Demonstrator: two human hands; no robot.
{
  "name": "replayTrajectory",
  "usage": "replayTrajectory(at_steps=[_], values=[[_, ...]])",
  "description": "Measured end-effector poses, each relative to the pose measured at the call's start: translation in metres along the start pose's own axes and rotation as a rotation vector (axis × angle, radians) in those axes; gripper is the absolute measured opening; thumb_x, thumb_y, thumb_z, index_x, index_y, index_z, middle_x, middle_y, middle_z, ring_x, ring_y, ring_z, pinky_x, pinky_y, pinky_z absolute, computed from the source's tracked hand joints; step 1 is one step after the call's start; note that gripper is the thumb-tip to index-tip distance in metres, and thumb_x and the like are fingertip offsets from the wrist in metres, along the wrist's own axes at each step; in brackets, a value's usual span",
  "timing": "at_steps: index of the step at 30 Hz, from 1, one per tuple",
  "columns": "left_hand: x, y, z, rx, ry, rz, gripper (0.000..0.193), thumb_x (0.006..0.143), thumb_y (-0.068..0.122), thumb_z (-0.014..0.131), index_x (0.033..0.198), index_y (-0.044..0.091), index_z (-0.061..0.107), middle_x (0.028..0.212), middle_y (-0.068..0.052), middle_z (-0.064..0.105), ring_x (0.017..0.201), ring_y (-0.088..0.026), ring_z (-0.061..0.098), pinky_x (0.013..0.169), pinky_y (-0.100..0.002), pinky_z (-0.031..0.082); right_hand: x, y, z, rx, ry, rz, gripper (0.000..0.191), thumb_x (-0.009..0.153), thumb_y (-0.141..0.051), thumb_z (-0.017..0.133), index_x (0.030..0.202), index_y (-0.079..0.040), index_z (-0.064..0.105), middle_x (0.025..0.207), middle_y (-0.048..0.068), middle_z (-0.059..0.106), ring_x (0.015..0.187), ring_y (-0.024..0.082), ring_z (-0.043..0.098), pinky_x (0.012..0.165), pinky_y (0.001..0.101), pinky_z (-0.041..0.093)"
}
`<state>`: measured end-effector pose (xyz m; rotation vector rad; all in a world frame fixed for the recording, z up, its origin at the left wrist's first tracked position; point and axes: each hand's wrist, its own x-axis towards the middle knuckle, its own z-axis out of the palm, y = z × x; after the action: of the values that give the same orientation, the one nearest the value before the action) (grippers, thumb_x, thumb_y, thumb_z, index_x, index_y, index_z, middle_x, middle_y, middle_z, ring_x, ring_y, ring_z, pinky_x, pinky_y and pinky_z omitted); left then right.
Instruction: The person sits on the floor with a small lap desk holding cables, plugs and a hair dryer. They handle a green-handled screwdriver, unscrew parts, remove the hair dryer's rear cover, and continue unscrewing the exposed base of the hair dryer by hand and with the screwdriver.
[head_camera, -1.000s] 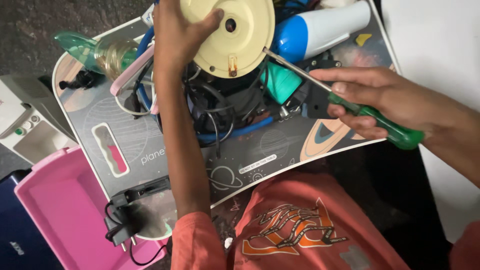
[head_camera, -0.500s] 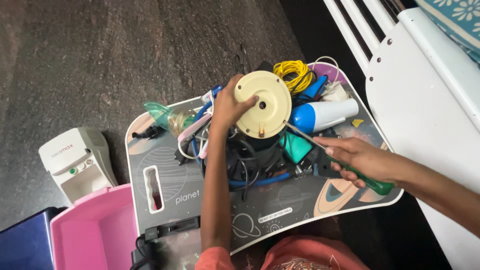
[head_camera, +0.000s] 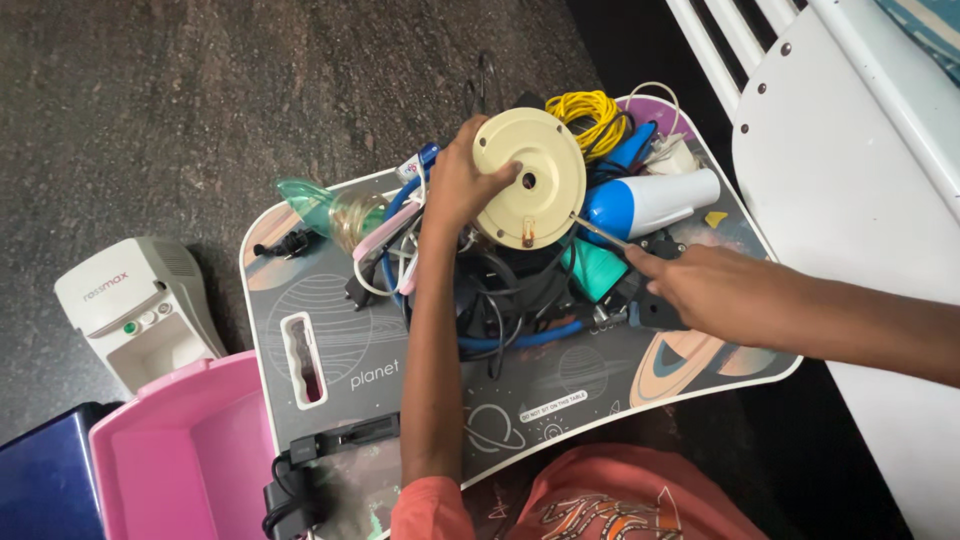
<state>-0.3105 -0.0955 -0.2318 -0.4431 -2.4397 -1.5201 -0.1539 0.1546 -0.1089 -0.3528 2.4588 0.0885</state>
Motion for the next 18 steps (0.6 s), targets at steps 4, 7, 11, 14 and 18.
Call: replayTrajectory(at_steps=[4,7,11,14,18], values=[[-0.009,0.008,-0.003,-0.001,0.028,-0.007,0.067,0.074,0.029,0.086,0.132,0.005,0.06,0.109,-0.018,0.077,0.103,-0.034,0.075,0.09,-0.042,0.058,-0.013,0.002,-0.016,-0.323,0.174,-0.066,0.079,0.086,-0.008,0.056,0.161,-0.022,0.035,0.092,0.013,0.069,0.078,0.028,0.07,0.072,0.0415,0.06],[-0.012,0.011,-0.004,0.003,0.044,0.006,0.068,0.076,0.03,0.086,0.132,0.004,0.059,0.112,-0.019,0.076,0.104,-0.034,0.075,0.09,-0.041,0.058,-0.025,0.011,-0.036,-0.362,0.167,0.077,0.065,0.093,-0.01,0.055,0.155,-0.029,0.044,0.108,0.006,0.067,0.09,0.027,0.073,0.077,0.0423,0.061],[-0.012,0.011,-0.002,0.026,0.039,-0.004,0.071,0.076,0.031,0.087,0.133,0.003,0.058,0.112,-0.021,0.074,0.105,-0.034,0.074,0.09,-0.041,0.058,-0.037,0.026,-0.039,-0.177,0.305,0.065,0.057,0.092,-0.028,0.064,0.148,-0.027,0.052,0.103,0.007,0.07,0.093,0.03,0.071,0.081,0.0446,0.057],[-0.009,0.014,0.001,0.021,0.049,-0.025,0.073,0.077,0.033,0.088,0.134,0.001,0.058,0.115,-0.022,0.073,0.104,-0.033,0.074,0.09,-0.041,0.057,-0.033,0.051,-0.039,0.11,0.628,-0.191,0.051,0.093,-0.026,0.068,0.142,-0.017,0.059,0.103,0.014,0.072,0.09,0.034,0.069,0.078,0.0458,0.055],[-0.005,0.013,0.009,-0.095,0.047,-0.145,0.06,0.086,0.041,0.079,0.13,0.003,0.063,0.113,-0.019,0.076,0.101,-0.029,0.075,0.087,-0.038,0.058,-0.012,0.097,-0.054,0.452,0.925,-0.422,0.049,0.099,-0.02,0.065,0.145,-0.006,0.058,0.094,0.014,0.071,0.068,0.021,0.067,0.067,0.0343,0.055]])
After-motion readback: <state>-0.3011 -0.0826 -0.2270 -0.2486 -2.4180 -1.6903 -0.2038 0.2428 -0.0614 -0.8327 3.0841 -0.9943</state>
